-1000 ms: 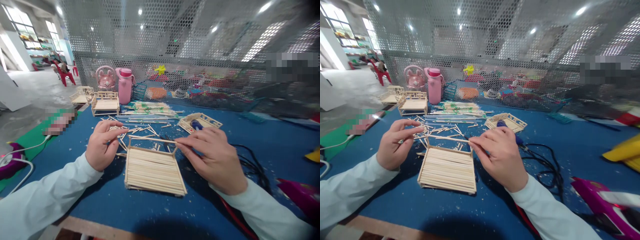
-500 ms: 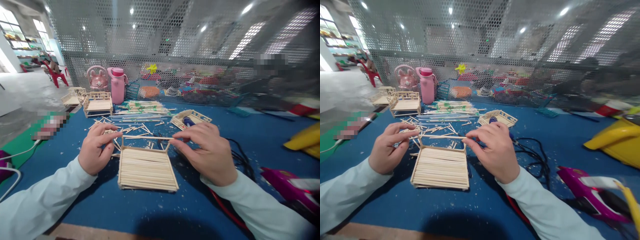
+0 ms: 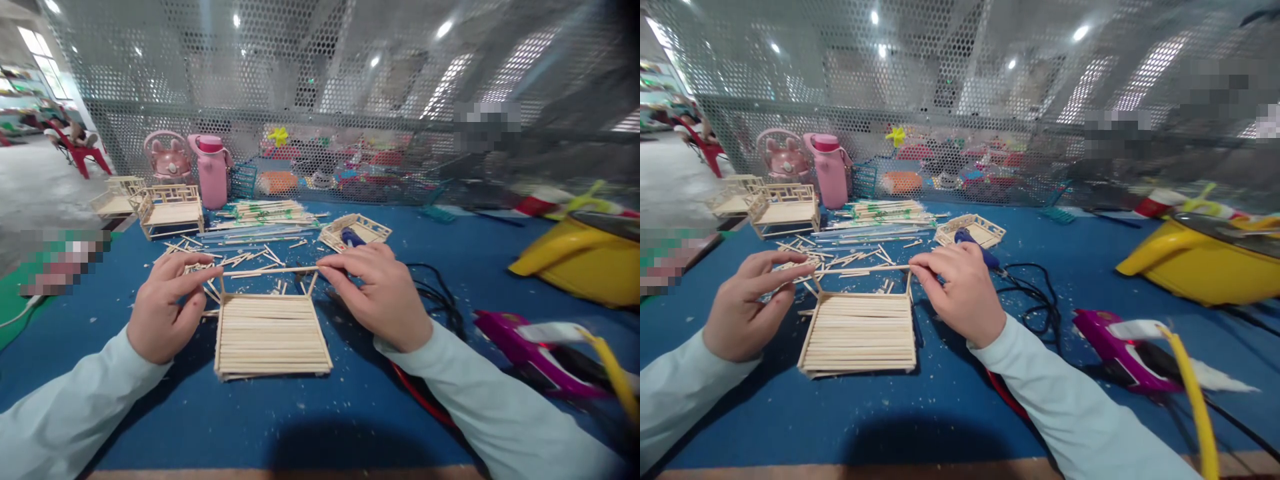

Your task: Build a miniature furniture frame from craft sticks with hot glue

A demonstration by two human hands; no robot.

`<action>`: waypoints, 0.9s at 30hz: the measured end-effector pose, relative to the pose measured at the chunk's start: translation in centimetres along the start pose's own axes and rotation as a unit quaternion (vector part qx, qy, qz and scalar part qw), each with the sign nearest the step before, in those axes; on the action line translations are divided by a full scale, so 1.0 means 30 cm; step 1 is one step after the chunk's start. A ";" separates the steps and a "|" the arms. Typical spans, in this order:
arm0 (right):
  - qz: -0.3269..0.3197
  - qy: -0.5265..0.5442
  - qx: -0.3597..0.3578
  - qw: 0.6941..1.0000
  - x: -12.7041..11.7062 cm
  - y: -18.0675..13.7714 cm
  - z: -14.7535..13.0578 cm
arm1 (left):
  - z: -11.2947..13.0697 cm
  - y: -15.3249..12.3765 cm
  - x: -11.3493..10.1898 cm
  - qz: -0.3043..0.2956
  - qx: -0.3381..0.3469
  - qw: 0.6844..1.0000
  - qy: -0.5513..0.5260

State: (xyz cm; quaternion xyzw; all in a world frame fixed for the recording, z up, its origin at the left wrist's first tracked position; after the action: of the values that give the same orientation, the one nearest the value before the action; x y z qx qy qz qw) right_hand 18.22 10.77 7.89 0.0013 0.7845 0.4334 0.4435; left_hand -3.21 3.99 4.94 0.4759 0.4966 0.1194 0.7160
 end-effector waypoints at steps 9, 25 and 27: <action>-0.018 -0.007 0.001 1.000 0.011 -0.005 0.003 | 0.006 0.002 -0.002 0.001 0.011 1.000 0.006; -0.008 -0.021 -0.021 1.000 0.006 -0.022 -0.005 | 0.002 0.002 0.003 -0.005 0.003 1.000 0.015; -0.006 -0.022 -0.023 0.999 0.007 -0.023 -0.005 | 0.001 0.002 0.006 -0.011 0.003 1.000 0.015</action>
State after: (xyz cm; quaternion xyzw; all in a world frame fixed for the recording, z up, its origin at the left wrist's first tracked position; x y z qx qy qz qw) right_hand 18.25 10.31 7.33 -0.0042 0.7640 0.4487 0.4636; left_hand -3.08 4.13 4.87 0.4708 0.5128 0.1176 0.7082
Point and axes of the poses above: each hand's wrist, its own y-axis towards the middle knuckle, its own x-axis out of the palm, z = x × y, the point moved 7 cm from there along y, towards the middle knuckle, and after that the axes turned 14 degrees about x, right-handed, at the moved point
